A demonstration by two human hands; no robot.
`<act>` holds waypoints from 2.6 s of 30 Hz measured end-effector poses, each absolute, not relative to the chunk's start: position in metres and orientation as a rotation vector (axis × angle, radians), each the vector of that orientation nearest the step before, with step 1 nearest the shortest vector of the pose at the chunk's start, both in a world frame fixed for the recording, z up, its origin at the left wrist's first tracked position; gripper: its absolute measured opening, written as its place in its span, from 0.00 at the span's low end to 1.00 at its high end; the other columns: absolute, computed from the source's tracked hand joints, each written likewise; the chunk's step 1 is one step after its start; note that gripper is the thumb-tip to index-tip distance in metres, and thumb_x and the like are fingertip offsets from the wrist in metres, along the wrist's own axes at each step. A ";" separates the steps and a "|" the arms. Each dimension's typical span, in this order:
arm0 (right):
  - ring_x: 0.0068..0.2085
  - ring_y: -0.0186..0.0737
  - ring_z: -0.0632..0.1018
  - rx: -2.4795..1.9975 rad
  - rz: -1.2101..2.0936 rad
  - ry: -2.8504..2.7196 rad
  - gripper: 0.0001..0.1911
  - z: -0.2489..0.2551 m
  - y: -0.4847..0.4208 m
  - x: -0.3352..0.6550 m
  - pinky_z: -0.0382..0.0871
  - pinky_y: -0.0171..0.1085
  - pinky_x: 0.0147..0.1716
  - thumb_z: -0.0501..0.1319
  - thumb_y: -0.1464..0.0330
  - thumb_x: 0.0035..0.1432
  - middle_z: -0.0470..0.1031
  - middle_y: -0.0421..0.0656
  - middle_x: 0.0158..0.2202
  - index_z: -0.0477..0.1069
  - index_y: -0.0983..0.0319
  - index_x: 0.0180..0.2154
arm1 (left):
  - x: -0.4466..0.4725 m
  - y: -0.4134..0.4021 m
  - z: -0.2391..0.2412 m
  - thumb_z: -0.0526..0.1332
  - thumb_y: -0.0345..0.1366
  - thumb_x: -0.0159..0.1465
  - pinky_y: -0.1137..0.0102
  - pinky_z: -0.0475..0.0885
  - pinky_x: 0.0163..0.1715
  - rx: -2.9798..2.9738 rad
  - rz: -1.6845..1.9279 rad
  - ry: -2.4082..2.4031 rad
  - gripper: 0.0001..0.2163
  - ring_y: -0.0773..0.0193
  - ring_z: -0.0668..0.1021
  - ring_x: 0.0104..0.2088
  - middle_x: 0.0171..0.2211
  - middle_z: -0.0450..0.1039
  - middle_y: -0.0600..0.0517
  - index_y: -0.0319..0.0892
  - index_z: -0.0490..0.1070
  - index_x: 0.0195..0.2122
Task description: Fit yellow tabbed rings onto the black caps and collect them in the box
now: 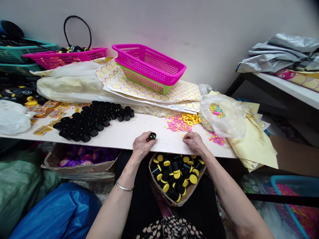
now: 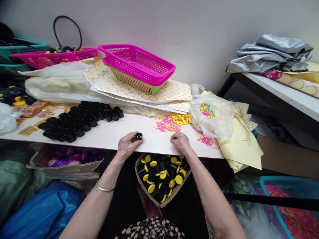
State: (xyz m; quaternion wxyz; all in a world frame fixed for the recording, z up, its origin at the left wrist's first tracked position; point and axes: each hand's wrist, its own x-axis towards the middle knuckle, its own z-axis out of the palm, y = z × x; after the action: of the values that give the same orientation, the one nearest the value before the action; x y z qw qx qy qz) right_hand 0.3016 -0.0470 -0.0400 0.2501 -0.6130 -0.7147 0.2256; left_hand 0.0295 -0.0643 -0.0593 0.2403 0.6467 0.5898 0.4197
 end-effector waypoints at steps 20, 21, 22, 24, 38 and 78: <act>0.32 0.36 0.69 -1.201 0.406 -1.944 0.07 -0.019 -0.058 0.205 0.62 0.35 0.33 0.57 0.70 0.54 0.67 0.40 0.27 0.73 0.59 0.27 | 0.033 -0.072 -0.051 0.63 0.42 0.53 0.75 0.62 0.28 1.846 1.099 1.641 0.11 0.69 0.70 0.30 0.29 0.70 0.57 0.47 0.72 0.36; 0.32 0.36 0.69 -1.178 0.421 -1.960 0.07 -0.018 -0.055 0.192 0.62 0.35 0.33 0.57 0.70 0.54 0.67 0.40 0.27 0.73 0.59 0.27 | 0.033 -0.072 -0.050 0.62 0.41 0.53 0.75 0.62 0.28 1.859 1.092 1.650 0.10 0.69 0.70 0.30 0.29 0.70 0.57 0.47 0.72 0.36; 0.32 0.36 0.69 -1.169 0.427 -1.967 0.07 -0.018 -0.052 0.182 0.62 0.35 0.33 0.57 0.70 0.53 0.67 0.40 0.27 0.73 0.59 0.27 | 0.033 -0.072 -0.050 0.62 0.40 0.53 0.75 0.62 0.28 1.870 1.083 1.656 0.10 0.69 0.70 0.30 0.29 0.69 0.57 0.47 0.71 0.36; 0.31 0.35 0.69 -1.185 0.432 -1.943 0.07 -0.020 -0.045 0.171 0.62 0.34 0.32 0.56 0.71 0.53 0.66 0.39 0.27 0.72 0.60 0.26 | 0.033 -0.073 -0.049 0.61 0.40 0.54 0.75 0.62 0.28 1.889 1.061 1.660 0.09 0.69 0.70 0.30 0.28 0.69 0.58 0.47 0.71 0.36; 0.35 0.39 0.69 -1.340 0.215 -2.169 0.10 -0.052 -0.055 0.233 0.61 0.37 0.36 0.54 0.72 0.55 0.71 0.42 0.30 0.74 0.59 0.29 | 0.031 -0.073 -0.048 0.62 0.41 0.54 0.74 0.64 0.30 1.875 1.088 1.631 0.09 0.67 0.71 0.32 0.31 0.70 0.55 0.45 0.71 0.35; 0.34 0.41 0.65 -1.313 0.089 -2.535 0.08 0.001 -0.044 0.149 0.58 0.38 0.31 0.55 0.74 0.51 0.68 0.44 0.29 0.71 0.61 0.25 | 0.029 -0.071 -0.044 0.58 0.37 0.56 0.74 0.64 0.32 1.878 1.060 1.596 0.07 0.66 0.72 0.35 0.32 0.71 0.56 0.46 0.70 0.36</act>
State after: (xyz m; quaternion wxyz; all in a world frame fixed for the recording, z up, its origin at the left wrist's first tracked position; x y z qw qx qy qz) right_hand 0.1488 -0.0437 0.0008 0.1420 -0.4551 -0.8785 0.0310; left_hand 0.0293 -0.0713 -0.0442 0.2276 0.6816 0.5793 0.3848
